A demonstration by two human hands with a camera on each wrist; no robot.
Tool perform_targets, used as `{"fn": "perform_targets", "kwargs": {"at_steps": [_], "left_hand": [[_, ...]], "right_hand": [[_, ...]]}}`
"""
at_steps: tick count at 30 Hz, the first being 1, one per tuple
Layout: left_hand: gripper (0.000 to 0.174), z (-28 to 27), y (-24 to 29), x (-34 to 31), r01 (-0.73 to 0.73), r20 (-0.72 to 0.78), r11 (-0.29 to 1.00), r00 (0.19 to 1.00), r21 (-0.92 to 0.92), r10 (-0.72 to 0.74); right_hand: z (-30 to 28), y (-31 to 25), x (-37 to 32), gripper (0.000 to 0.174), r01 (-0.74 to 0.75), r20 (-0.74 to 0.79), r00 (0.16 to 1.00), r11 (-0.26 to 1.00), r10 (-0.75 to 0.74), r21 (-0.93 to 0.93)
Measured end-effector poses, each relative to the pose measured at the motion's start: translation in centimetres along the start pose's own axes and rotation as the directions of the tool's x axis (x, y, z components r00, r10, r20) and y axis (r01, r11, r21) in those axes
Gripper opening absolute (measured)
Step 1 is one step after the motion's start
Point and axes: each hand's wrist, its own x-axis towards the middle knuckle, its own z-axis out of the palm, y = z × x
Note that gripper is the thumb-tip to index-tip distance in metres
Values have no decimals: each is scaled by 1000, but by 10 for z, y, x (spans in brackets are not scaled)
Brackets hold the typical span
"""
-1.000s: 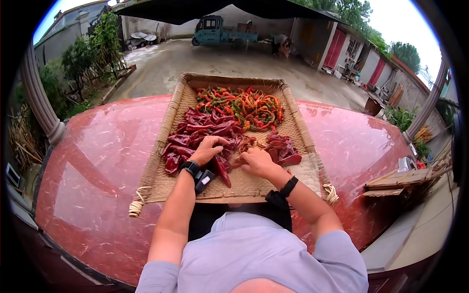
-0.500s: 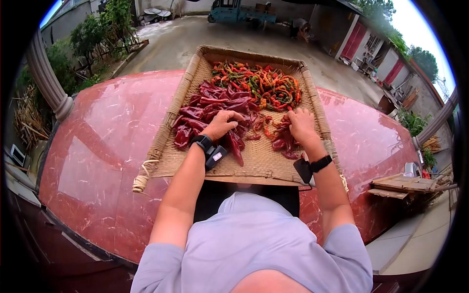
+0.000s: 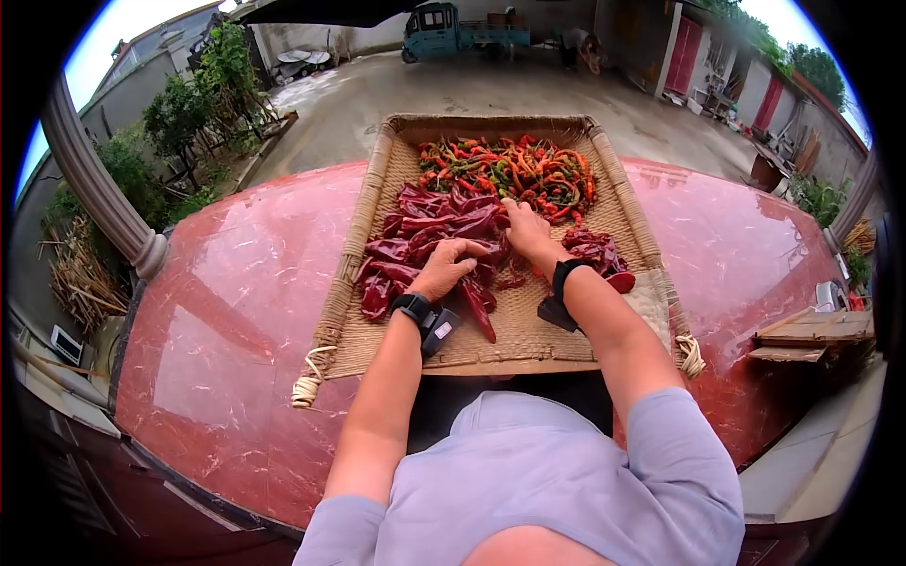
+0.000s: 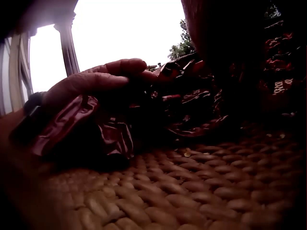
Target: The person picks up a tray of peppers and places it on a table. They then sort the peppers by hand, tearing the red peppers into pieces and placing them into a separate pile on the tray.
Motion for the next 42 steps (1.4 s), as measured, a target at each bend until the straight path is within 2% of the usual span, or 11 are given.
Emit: {"fn": "perform_targets", "kwargs": {"at_steps": [3,10,14,16,21,25,28,29,33,36,42], "left_hand": [[27,-1,9,-1,15,1,999,1000,32,-15],[28,1,-5,2,15,12,999,1000,29,-16],[29,-1,2,0,44,4,985,999,167,-45],[28,-1,2,2,70,38,997,997,37,-72],[23,3,16,6,150,-35,975,987,-166,-158],[23,2,58,7,115,-154,993,981,-7,-115],[29,1,82,-7,112,-65,970,993,216,-100],[30,0,78,-13,63,20,941,997,332,-74],[35,10,71,-34,-33,229,832,967,554,-114],[42,16,76,-36,7,271,786,937,618,-222],[49,18,76,-46,-15,245,742,948,670,-202]], "right_hand": [[19,9,9,31,-42,14,999,999,42,-1],[-9,4,-6,28,-117,-13,993,983,120,144],[-45,6,-27,32,-230,140,971,915,193,332],[-48,18,-37,34,-158,75,987,891,139,426],[-60,27,-62,23,-73,31,996,580,82,812],[-80,22,-77,18,-83,9,989,498,151,863],[-93,26,-97,27,-107,-138,972,882,190,460],[-104,23,-105,29,-202,-86,963,893,257,402],[-74,41,-113,34,-197,-548,825,979,138,-50],[-64,27,-105,39,41,-426,896,978,-127,-206],[-39,26,-71,31,139,-165,969,957,-184,-255]]}}
